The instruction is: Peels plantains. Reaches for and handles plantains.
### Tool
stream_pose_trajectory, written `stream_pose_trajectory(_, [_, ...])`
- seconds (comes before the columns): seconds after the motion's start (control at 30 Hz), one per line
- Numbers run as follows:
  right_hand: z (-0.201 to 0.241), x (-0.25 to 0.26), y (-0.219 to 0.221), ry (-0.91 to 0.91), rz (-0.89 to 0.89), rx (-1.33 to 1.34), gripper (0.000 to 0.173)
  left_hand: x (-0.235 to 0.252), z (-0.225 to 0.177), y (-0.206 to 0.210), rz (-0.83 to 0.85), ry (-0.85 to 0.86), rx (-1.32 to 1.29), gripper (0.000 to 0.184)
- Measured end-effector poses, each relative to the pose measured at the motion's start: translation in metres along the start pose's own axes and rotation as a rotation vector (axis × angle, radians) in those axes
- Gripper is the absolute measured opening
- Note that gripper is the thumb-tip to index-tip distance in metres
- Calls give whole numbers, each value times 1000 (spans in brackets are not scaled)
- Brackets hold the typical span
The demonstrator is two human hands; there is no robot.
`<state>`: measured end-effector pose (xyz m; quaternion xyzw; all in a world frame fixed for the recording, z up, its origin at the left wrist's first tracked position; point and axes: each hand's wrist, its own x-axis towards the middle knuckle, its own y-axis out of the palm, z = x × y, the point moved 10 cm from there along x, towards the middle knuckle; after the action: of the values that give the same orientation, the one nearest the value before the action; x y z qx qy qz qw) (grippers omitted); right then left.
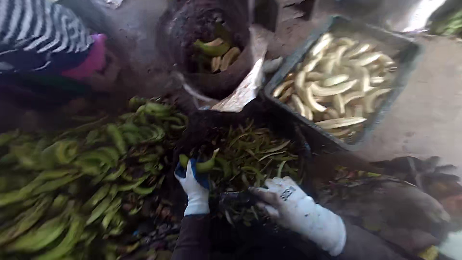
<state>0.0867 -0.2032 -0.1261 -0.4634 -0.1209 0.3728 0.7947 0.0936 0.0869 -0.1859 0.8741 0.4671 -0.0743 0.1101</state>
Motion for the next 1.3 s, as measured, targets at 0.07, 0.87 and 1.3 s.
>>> stream_pose_trajectory(0.07, [29, 8, -29, 51, 46, 257, 41, -1, -32, -1, 29, 18, -192, 51])
stream_pose_trajectory(0.87, [72, 5, 37, 285, 253, 640, 40, -69, -181, 20, 419, 211, -520, 55])
stream_pose_trajectory(1.3, [77, 34, -44, -72, -452, 134, 27, -92, -108, 55, 462, -128, -576, 40])
